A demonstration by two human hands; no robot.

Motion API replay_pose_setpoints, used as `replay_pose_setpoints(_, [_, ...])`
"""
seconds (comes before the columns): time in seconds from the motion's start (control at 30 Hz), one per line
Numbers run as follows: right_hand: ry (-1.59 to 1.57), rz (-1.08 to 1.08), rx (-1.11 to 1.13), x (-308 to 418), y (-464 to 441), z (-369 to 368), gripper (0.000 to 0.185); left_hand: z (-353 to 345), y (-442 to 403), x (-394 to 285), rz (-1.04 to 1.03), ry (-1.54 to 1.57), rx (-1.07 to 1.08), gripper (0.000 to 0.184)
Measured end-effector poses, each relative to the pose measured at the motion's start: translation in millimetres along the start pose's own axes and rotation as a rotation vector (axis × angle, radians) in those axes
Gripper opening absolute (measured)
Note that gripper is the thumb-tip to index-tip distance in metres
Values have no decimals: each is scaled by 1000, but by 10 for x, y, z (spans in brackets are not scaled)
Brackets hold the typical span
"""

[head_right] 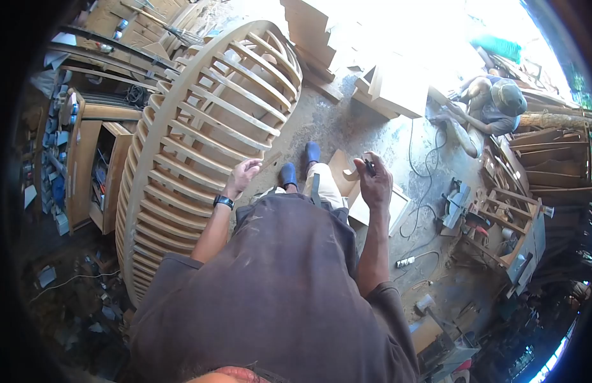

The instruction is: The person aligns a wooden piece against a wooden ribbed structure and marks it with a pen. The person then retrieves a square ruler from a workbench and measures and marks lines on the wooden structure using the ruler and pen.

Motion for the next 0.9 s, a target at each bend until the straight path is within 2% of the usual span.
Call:
replay_pose_setpoints(0.07, [42, 93, 22, 144, -90, -13, 36, -407, -30, -338, -105, 89, 75, 40])
replay_pose_setpoints(0.1, [-6, 29, 80, 332, -85, -251, 36, -152, 97, -665, -81, 53, 101, 40])
replay_pose_setpoints(0.17, [-38, 88, 144, 469, -401, -305, 36, -563, -40, -1115, -119, 133, 228, 46])
replay_pose_setpoints(0.2, [-46, 96, 184, 561, -572, -317, 37, -734, -95, -1389, -129, 144, 221, 46])
replay_pose_setpoints(0.27, [-90, 145, 243, 640, -794, -487, 37, -922, -127, -1839, -347, 66, 243, 54])
replay_pose_setpoints(0.3, [-127, 191, 293, 686, -922, -579, 37, -1020, -194, -1924, -350, 66, 226, 54])
replay_pose_setpoints(0.37, [-165, 329, 400, 781, -1184, -756, 33, -1198, -353, -2129, -515, 127, 147, 61])
replay_pose_setpoints(0.4, [-159, 383, 454, 807, -1331, -858, 35, -1281, -466, -2125, -460, 148, 124, 59])
replay_pose_setpoints(0.5, [-97, 487, 642, 1003, -1816, -993, 38, -1369, -781, -2489, -472, 55, 51, 57])
replay_pose_setpoints(0.63, [-100, 590, 739, 1055, -2411, -1164, 45, -1473, -1111, -2731, -385, 54, -33, 47])
replay_pose_setpoints(0.7, [-143, 630, 734, 1165, -2659, -1190, 50, -1501, -1230, -2765, -354, 55, -93, 45])
replay_pose_setpoints(0.77, [-166, 541, 760, 1299, -2897, -1248, 50, -1475, -1347, -2824, -317, 74, -225, 42])
replay_pose_setpoints(0.8, [-144, 558, 725, 1334, -3006, -1295, 48, -1416, -1308, -2968, -208, 33, -253, 40])
replay_pose_setpoints(0.83, [-154, 605, 706, 1362, -3127, -1339, 47, -1406, -1337, -2998, -219, 42, -280, 40])
replay_pose_setpoints(0.9, [-148, 610, 712, 1412, -3287, -1444, 47, -1352, -1399, -2969, -170, 355, -399, 39])
Point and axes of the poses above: each hand's wrist, its own y-axis away from the middle knuckle, its own z-axis out of the back of the hand, x = y × z, the point moved 1 cm from there along -y, towards the middle knuckle, and after that the axes turned 14 degrees about -x, right-handed, at the moved point
